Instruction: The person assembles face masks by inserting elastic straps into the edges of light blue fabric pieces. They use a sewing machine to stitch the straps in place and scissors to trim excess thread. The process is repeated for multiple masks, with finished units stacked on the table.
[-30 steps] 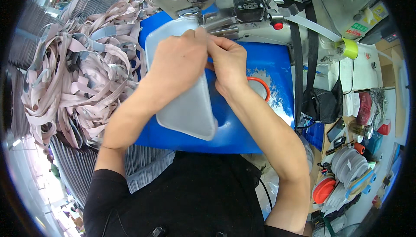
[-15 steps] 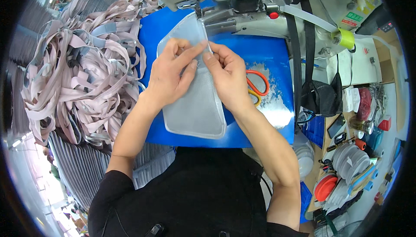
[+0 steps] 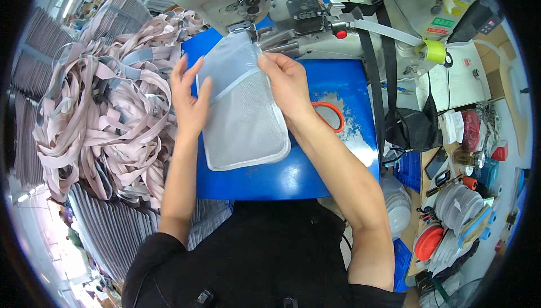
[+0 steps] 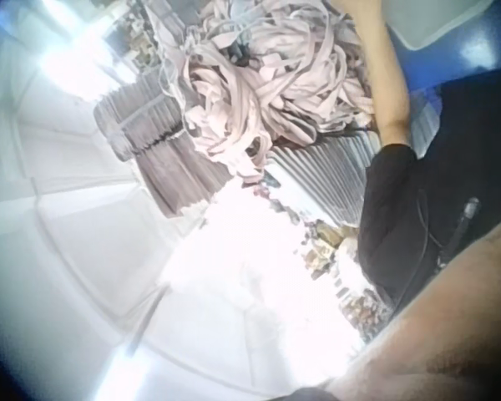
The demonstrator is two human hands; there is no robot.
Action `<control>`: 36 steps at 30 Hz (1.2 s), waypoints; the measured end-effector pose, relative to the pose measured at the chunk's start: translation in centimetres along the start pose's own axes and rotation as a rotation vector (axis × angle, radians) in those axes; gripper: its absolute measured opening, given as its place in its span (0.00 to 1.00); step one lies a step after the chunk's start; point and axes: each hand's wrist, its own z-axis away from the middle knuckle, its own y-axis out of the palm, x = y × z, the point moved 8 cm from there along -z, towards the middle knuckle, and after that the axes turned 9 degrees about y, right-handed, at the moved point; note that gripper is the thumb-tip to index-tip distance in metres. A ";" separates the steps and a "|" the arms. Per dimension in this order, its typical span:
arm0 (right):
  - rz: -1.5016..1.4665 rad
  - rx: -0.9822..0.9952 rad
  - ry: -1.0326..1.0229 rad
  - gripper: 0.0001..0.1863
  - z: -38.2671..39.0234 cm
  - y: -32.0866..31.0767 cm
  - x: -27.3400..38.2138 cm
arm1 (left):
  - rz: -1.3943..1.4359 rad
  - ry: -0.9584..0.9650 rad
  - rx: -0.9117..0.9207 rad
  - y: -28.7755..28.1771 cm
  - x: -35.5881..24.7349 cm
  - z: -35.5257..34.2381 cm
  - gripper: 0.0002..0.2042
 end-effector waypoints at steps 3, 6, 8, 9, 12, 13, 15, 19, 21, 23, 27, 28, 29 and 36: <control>-0.005 -0.022 0.016 0.16 0.3 0.5 -0.1 | 0.771 -0.719 0.023 3.3 6.3 8.9 0.31; 0.182 -0.056 -0.123 0.17 0.6 -1.8 1.0 | 1.103 -0.790 -0.007 2.1 3.3 9.2 0.35; 0.259 -0.180 -0.313 0.20 2.8 -3.5 3.9 | 0.956 -0.609 -0.053 0.8 6.2 9.5 0.33; 0.218 -0.209 -0.403 0.20 3.2 -4.9 5.1 | 1.025 -0.612 -0.083 0.1 5.4 8.5 0.33; 0.196 -0.286 -0.562 0.22 3.6 -7.4 8.5 | 1.037 -0.649 -0.050 -1.7 4.0 7.2 0.30; 0.210 -0.257 -0.576 0.21 2.9 -7.8 9.0 | 1.040 -0.645 -0.049 -2.0 4.1 7.1 0.30; 0.144 -0.225 -0.536 0.21 2.4 -8.3 9.0 | 1.049 -0.636 -0.047 -2.1 4.2 6.7 0.29; -0.119 -0.300 -0.307 0.20 2.4 -7.4 6.8 | 1.028 -0.595 -0.016 -2.4 4.5 6.0 0.29; -0.090 -0.228 -0.273 0.18 2.9 -6.1 5.1 | 1.029 -0.606 -0.023 -2.8 4.3 6.0 0.29; 0.207 -0.157 -0.280 0.15 4.2 -4.3 3.1 | 1.038 -0.612 -0.021 -2.8 4.1 5.6 0.29; 0.268 -0.007 -0.167 0.19 5.8 -1.0 -0.1 | 1.100 -0.650 -0.017 -2.9 3.9 5.5 0.29; 0.239 0.023 -0.150 0.20 5.9 -1.1 -0.7 | 1.127 -0.659 -0.015 -2.9 3.8 5.4 0.29; 0.211 0.054 -0.134 0.21 5.9 -1.5 -1.3 | 1.058 -0.631 -0.018 -3.3 3.7 5.2 0.29; -0.103 0.167 -0.079 0.22 6.7 -0.4 -1.8 | 0.948 -0.564 -0.024 -3.8 4.4 3.3 0.28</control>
